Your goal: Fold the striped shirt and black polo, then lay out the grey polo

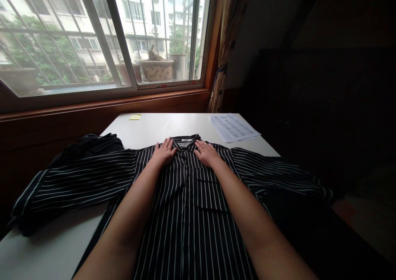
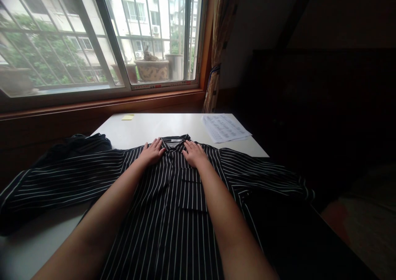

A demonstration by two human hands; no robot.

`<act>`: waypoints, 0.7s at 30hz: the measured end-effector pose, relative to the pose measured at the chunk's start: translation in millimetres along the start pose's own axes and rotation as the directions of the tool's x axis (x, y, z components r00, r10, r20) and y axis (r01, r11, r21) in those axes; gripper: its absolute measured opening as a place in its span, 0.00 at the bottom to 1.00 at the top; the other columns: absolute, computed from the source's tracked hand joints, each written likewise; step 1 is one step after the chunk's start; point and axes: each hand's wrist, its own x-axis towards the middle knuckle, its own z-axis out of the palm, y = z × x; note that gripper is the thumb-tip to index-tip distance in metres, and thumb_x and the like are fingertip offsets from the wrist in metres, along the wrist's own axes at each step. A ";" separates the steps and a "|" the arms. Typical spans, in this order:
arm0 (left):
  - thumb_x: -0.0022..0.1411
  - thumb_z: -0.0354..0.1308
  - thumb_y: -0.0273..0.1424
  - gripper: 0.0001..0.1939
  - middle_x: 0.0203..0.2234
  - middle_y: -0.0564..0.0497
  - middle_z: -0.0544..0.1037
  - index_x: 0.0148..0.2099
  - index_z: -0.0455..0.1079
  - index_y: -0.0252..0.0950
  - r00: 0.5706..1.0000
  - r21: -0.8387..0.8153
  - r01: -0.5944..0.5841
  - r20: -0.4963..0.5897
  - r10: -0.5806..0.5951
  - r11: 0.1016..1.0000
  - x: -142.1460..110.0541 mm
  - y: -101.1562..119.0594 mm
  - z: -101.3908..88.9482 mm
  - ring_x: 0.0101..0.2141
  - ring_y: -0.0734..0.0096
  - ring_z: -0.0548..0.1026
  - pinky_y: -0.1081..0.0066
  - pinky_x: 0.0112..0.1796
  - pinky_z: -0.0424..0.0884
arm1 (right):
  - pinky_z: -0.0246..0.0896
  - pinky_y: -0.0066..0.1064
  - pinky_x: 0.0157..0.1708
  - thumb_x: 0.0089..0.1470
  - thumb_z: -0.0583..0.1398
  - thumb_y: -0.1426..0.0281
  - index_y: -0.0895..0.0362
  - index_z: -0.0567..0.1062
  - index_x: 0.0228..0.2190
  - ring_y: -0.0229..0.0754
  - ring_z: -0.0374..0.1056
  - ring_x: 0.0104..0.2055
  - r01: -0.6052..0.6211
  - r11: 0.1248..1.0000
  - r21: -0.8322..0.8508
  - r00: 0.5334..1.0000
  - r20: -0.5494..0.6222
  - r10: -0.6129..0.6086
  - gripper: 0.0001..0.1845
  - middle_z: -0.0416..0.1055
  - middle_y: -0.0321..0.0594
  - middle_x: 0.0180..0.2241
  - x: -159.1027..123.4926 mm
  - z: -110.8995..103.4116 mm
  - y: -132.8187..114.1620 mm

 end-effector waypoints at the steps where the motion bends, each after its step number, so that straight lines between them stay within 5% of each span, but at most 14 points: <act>1: 0.73 0.34 0.47 0.33 0.73 0.46 0.46 0.74 0.47 0.39 1.000 0.000 -0.002 -0.014 0.002 1.000 -0.5 0.0 -0.3 0.71 0.56 0.43 0.43 0.66 0.42 | 0.31 0.43 0.70 0.69 0.41 0.53 0.54 0.52 0.70 0.43 0.39 0.73 0.002 1.000 -0.002 1.000 -0.001 -0.002 0.34 0.44 0.38 0.72 -0.3 0.2 0.4; 7: 0.72 0.42 0.40 0.29 0.70 0.42 0.56 0.71 0.54 0.34 0.980 0.021 -0.024 -0.195 0.028 0.999 -18.0 2.0 -7.1 0.70 0.56 0.49 0.54 0.67 0.48 | 0.31 0.44 0.71 0.69 0.41 0.53 0.54 0.52 0.70 0.42 0.39 0.73 0.000 1.000 -0.005 1.000 -0.006 0.000 0.34 0.44 0.38 0.72 -1.9 1.9 0.2; 12: 0.71 0.46 0.38 0.22 0.58 0.46 0.72 0.63 0.67 0.42 0.965 0.051 -0.071 -0.250 0.081 0.996 -32.2 3.8 -11.1 0.60 0.57 0.65 0.60 0.62 0.60 | 0.31 0.45 0.71 0.69 0.41 0.53 0.54 0.52 0.70 0.42 0.39 0.73 -0.001 1.000 0.004 1.000 -0.011 0.001 0.34 0.43 0.37 0.72 -1.0 3.1 0.2; 21: 0.73 0.42 0.39 0.23 0.63 0.46 0.68 0.64 0.67 0.42 0.970 0.059 -0.036 -0.239 0.049 0.998 -25.8 1.5 -2.2 0.63 0.58 0.63 0.56 0.63 0.57 | 0.30 0.45 0.71 0.69 0.40 0.53 0.53 0.51 0.70 0.43 0.38 0.74 -0.010 1.000 -0.003 1.000 0.010 0.010 0.34 0.43 0.37 0.73 -1.2 1.4 -1.7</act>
